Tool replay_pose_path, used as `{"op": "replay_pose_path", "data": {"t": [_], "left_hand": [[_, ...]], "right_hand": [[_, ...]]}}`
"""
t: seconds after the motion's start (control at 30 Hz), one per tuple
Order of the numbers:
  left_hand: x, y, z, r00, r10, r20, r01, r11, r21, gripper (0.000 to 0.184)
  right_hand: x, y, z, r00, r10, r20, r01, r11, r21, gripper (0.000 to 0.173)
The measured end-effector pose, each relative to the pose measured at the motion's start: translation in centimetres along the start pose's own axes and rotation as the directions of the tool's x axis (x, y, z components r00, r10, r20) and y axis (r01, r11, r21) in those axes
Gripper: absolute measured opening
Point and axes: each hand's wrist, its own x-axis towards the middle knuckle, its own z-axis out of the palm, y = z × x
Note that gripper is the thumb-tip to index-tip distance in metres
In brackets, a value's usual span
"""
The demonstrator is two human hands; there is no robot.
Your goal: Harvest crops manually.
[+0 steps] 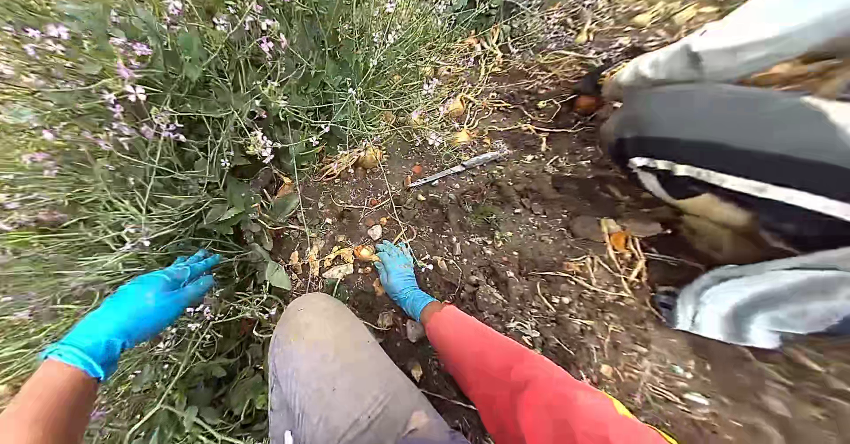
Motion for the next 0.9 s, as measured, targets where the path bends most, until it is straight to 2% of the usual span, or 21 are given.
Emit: {"op": "replay_pose_path", "data": {"t": [0.1,0.17,0.23,0.27,0.37,0.43,0.47,0.6,0.7,0.83,0.9], "left_hand": [[-3.8,7.4,2.6,0.978,0.202,-0.057,-0.205,0.977,-0.056,0.05],[-3.7,10.7,6.4,0.912,0.406,-0.062,-0.41,0.908,-0.088,0.048],[-2.2,13.2,10.4,0.86,0.51,0.004,-0.505,0.853,-0.131,0.049],[-1.3,14.2,12.6,0.857,0.515,-0.013,-0.511,0.845,-0.157,0.047],[1.4,16.7,18.4,0.843,0.399,-0.361,-0.456,0.885,-0.088,0.037],[3.1,17.0,19.0,0.846,0.35,-0.403,-0.412,0.908,-0.076,0.04],[3.7,16.8,19.1,0.847,0.348,-0.401,-0.416,0.905,-0.094,0.04],[5.9,15.2,20.0,0.865,0.311,-0.393,-0.405,0.896,-0.182,0.04],[7.2,14.7,20.1,0.905,0.26,-0.336,-0.347,0.909,-0.23,0.041],[7.8,14.4,20.0,0.908,0.212,-0.361,-0.329,0.895,-0.3,0.041],[7.9,14.6,19.8,0.902,0.21,-0.377,-0.341,0.882,-0.325,0.041]], "right_hand": [[0.6,-0.5,-1.3,0.999,-0.004,0.044,0.003,1.0,0.019,0.031],[1.7,-0.5,-2.5,0.997,-0.053,0.052,0.052,0.998,0.017,0.028],[3.5,-0.9,-4.0,0.987,-0.145,0.071,0.144,0.989,0.015,0.024],[5.0,-0.8,-4.4,0.976,-0.191,0.101,0.19,0.982,0.014,0.023],[10.9,0.7,-4.5,0.913,-0.285,0.293,0.295,0.955,0.011,0.026],[15.2,1.6,-5.3,0.882,-0.306,0.359,0.351,0.934,-0.068,0.027],[17.6,2.2,-5.8,0.891,-0.287,0.351,0.345,0.932,-0.115,0.027],[27.8,4.4,-6.9,0.959,-0.057,0.278,0.126,0.963,-0.237,0.033],[33.0,5.9,-6.6,0.919,0.129,0.371,-0.045,0.973,-0.226,0.052],[34.2,5.2,-6.2,0.934,0.241,0.264,-0.222,0.97,-0.1,0.052],[33.4,3.7,-6.8,0.921,0.338,0.195,-0.368,0.918,0.149,0.05]]}}
